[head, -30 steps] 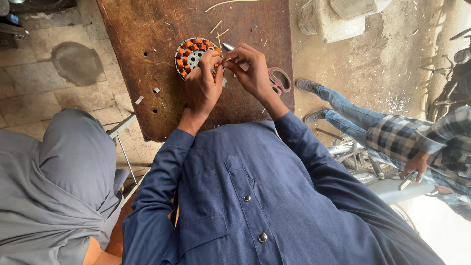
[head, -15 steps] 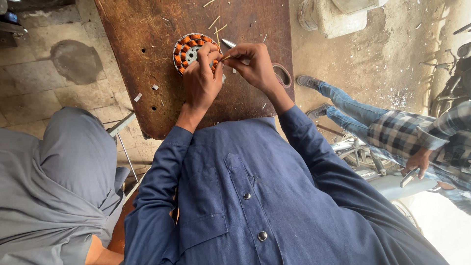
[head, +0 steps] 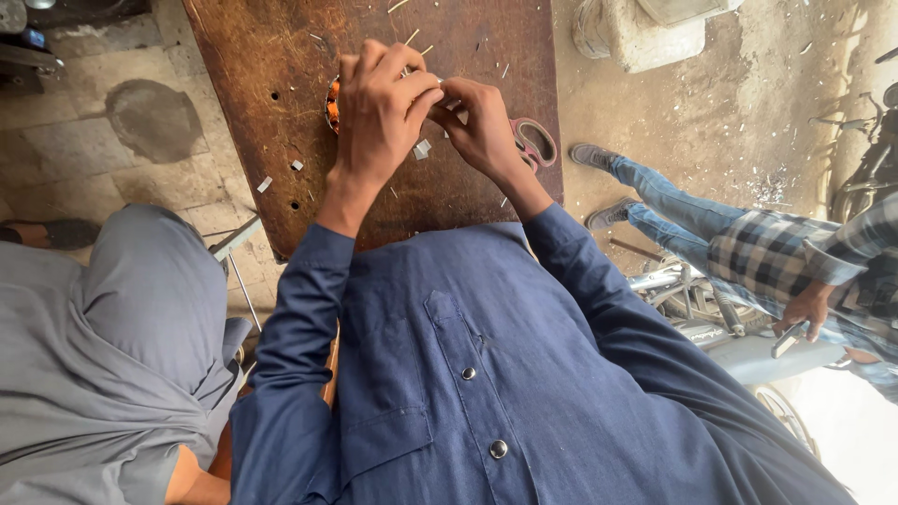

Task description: The person inserts small white insulating strips into the slots of a copper-wound motor stator. They rotate the stator to access different slots and continue inserting strips throughout the clip.

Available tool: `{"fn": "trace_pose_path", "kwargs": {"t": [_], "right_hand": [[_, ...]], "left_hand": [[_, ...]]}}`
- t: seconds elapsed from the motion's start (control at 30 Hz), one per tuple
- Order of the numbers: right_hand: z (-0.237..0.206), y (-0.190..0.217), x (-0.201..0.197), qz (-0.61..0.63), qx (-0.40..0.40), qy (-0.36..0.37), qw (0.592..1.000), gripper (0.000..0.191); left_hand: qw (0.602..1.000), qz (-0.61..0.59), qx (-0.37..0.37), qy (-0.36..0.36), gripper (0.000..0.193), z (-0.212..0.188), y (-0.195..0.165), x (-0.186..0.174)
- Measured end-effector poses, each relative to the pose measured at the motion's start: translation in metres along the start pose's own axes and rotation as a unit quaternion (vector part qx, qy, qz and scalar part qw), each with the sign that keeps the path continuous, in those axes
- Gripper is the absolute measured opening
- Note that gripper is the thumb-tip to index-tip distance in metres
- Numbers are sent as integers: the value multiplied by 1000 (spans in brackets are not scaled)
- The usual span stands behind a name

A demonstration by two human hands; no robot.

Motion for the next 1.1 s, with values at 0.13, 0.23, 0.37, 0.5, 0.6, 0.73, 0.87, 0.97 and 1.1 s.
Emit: {"fn": "trace_pose_path", "kwargs": {"t": [0.13, 0.23, 0.37, 0.5, 0.6, 0.73, 0.87, 0.97, 1.1], "right_hand": [[0, 2, 0, -13, 15, -1, 1000, 14], [0, 1, 1, -3, 34, 5, 999, 11], [-5, -2, 4, 1, 88, 25, 996, 7], [-6, -3, 8, 9, 90, 7, 996, 7], [-8, -3, 12, 17, 109, -4, 994, 8], [-13, -6, 18, 29, 124, -26, 991, 10], [-20, -9, 29, 30, 156, -48, 986, 9], [-25, -12, 38, 183, 180, -56, 965, 7], [-30, -12, 41, 210, 187, -61, 958, 9]], "left_hand": [[999, 9, 41, 23, 12, 3, 7, -2], [997, 24, 69, 20, 11, 4, 18, -1], [993, -103, -9, 63, 13, 4, 35, 4], [947, -313, -57, 47, 12, 1, 41, 6], [937, -336, -85, 44, 15, 1, 40, 6], [964, -256, -48, 53, 26, -4, 38, 6], [979, -197, 23, -39, 40, -13, 43, 3], [980, -126, -76, -134, 40, -25, 48, -1], [978, -75, -126, -148, 35, -36, 45, 3]]}}
Point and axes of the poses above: each hand's wrist, its own z-axis towards the middle knuckle, its own x-axis out of the palm, y = z × x, the point moved 1 cm from there along z, towards the middle knuckle, and after that the axes turned 10 degrees about -z, right-handed, at the moved point
